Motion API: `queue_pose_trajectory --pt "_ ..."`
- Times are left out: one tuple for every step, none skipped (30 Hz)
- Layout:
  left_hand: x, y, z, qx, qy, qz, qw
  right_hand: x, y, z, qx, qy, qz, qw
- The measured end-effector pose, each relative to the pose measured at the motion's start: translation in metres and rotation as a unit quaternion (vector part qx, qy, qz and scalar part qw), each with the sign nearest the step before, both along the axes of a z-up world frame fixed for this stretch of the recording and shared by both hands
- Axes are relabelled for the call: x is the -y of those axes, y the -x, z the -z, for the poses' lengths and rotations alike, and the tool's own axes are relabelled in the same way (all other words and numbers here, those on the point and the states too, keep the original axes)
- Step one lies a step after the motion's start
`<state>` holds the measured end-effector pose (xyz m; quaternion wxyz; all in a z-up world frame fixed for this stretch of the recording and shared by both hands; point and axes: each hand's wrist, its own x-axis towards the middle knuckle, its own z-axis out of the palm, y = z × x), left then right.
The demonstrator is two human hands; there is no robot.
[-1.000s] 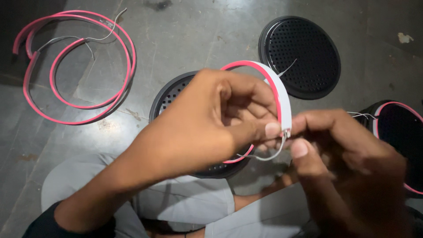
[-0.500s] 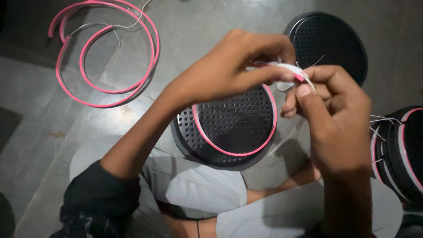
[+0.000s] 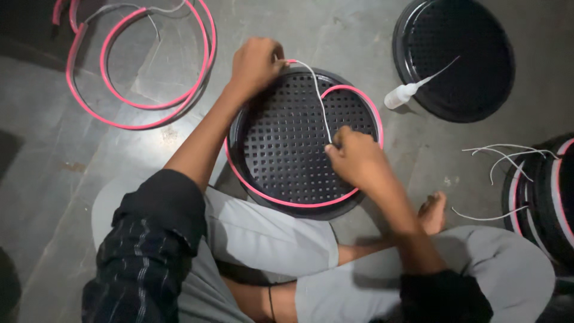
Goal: The person sits on the floor and applies glue from a white bottle along the edge of a black perforated speaker grille. They then press a pink and white flexible ring onto the glued edge to secure it in place.
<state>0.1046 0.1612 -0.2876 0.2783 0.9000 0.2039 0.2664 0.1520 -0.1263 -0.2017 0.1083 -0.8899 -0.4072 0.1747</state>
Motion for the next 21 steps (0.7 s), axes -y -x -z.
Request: queue_pose_trajectory --pt "0.005 -0.003 0.006 0.003 0.000 -0.002 1.000 0.001 0.005 0.007 0.007 -0.004 -0.020 1.000" --pt "0.009 -0.006 0.010 0.006 -0.001 -0.005 1.000 0.001 0.007 0.012 0.019 -0.011 -0.027 0.999" --pt "0.012 -0.009 0.014 0.008 -0.003 -0.008 1.000 0.002 0.009 0.016 0.032 -0.018 -0.033 0.999" --pt "0.015 -0.010 0.017 0.022 -0.005 -0.005 1.000 0.002 0.011 0.019 0.045 -0.026 -0.041 0.998" --pt "0.017 -0.011 0.021 0.035 -0.007 -0.003 0.999 0.002 0.013 0.021 0.050 0.026 -0.048 0.997" --pt "0.018 -0.010 0.025 0.050 -0.009 -0.001 0.999 0.004 0.013 0.023 0.056 0.078 -0.055 0.994" --pt "0.017 -0.009 0.029 0.064 0.004 0.008 0.998 0.006 0.013 0.025 0.063 0.131 -0.062 0.987" --pt "0.013 -0.011 0.031 0.078 0.016 0.019 0.997 0.007 0.013 0.028 0.046 0.190 -0.067 0.978" --pt "0.010 -0.012 0.034 0.092 0.029 0.029 0.995 0.007 0.013 0.031 0.030 0.249 -0.073 0.965" --pt "0.008 -0.014 0.037 0.092 0.032 0.036 0.995 0.007 0.012 0.035 0.015 0.307 -0.076 0.948" --pt "0.006 -0.016 0.040 0.092 0.034 0.042 0.994 0.008 0.012 0.039 0.009 0.313 -0.075 0.947" --pt "0.005 -0.016 0.043 0.092 0.037 0.048 0.994 0.008 0.013 0.043 0.003 0.318 -0.074 0.945" --pt "0.005 -0.016 0.046 0.094 0.037 0.048 0.994 0.009 0.013 0.046 -0.003 0.324 -0.074 0.943" --pt "0.004 -0.016 0.047 0.095 0.036 0.050 0.994 0.009 0.012 0.047 -0.024 0.334 -0.073 0.940" --pt "0.002 -0.016 0.048 0.097 0.035 0.051 0.993 0.009 0.010 0.046 -0.044 0.344 -0.072 0.935" --pt "0.001 -0.017 0.048 0.083 0.046 0.071 0.993 0.009 0.004 0.043 -0.065 0.354 -0.069 0.930" --pt "-0.004 -0.018 0.048 0.068 0.056 0.091 0.992 0.009 -0.002 0.039 -0.027 0.283 -0.055 0.957" --pt "-0.010 -0.020 0.046 0.055 0.066 0.108 0.990 0.007 -0.011 0.032 0.014 0.210 -0.043 0.977" --pt "-0.014 -0.024 0.045 0.052 0.066 0.123 0.989 0.001 -0.022 0.026 0.072 0.128 -0.008 0.989" --pt "-0.017 -0.024 0.045 0.049 0.068 0.136 0.987 -0.007 -0.033 0.022 0.127 0.045 0.026 0.991" --pt "-0.018 -0.022 0.045 0.045 0.069 0.149 0.985 -0.015 -0.046 0.018 0.189 -0.041 -0.041 0.980"
